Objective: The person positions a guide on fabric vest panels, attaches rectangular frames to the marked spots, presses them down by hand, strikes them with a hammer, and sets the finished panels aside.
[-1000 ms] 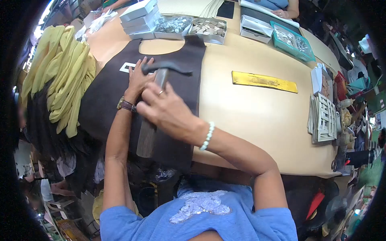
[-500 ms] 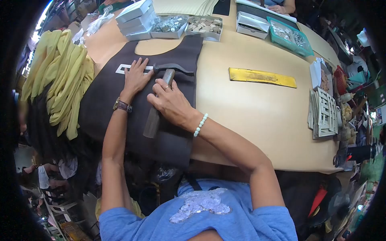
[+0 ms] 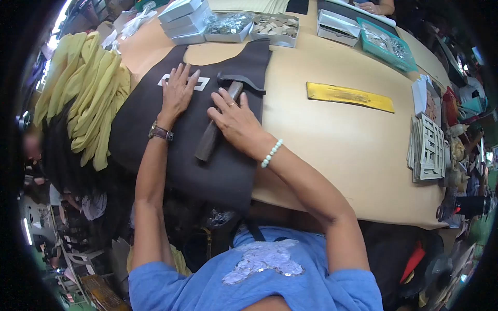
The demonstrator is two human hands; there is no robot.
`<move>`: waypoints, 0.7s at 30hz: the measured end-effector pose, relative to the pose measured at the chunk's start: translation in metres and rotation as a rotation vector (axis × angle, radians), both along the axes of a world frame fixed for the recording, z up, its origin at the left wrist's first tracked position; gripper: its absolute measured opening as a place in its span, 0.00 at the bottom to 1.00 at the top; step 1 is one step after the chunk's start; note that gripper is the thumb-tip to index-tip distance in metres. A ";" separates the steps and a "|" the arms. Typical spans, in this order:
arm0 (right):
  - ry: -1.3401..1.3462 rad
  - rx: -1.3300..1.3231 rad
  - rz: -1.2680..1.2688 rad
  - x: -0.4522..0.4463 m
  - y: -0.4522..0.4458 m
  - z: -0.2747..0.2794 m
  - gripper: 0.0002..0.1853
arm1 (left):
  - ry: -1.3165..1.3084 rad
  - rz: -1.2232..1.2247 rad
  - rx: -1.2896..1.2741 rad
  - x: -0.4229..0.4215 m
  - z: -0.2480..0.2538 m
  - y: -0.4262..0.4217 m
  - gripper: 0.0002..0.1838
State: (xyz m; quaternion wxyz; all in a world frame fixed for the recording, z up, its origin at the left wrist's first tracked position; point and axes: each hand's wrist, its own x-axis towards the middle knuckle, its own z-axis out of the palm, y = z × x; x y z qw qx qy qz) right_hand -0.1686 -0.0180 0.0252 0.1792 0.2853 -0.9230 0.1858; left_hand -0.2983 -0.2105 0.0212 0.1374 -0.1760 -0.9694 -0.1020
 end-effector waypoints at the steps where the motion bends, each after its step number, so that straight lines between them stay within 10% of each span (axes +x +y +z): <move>1: 0.002 0.001 -0.014 0.008 0.002 0.001 0.19 | 0.004 0.046 0.006 0.009 0.006 -0.004 0.36; 16: -0.216 -0.119 0.064 0.189 0.020 -0.032 0.29 | -0.128 0.423 -0.055 0.126 -0.001 -0.103 0.35; 21: -0.091 -0.048 -0.502 0.262 0.089 -0.049 0.23 | 0.409 0.451 -0.432 0.123 -0.010 -0.119 0.31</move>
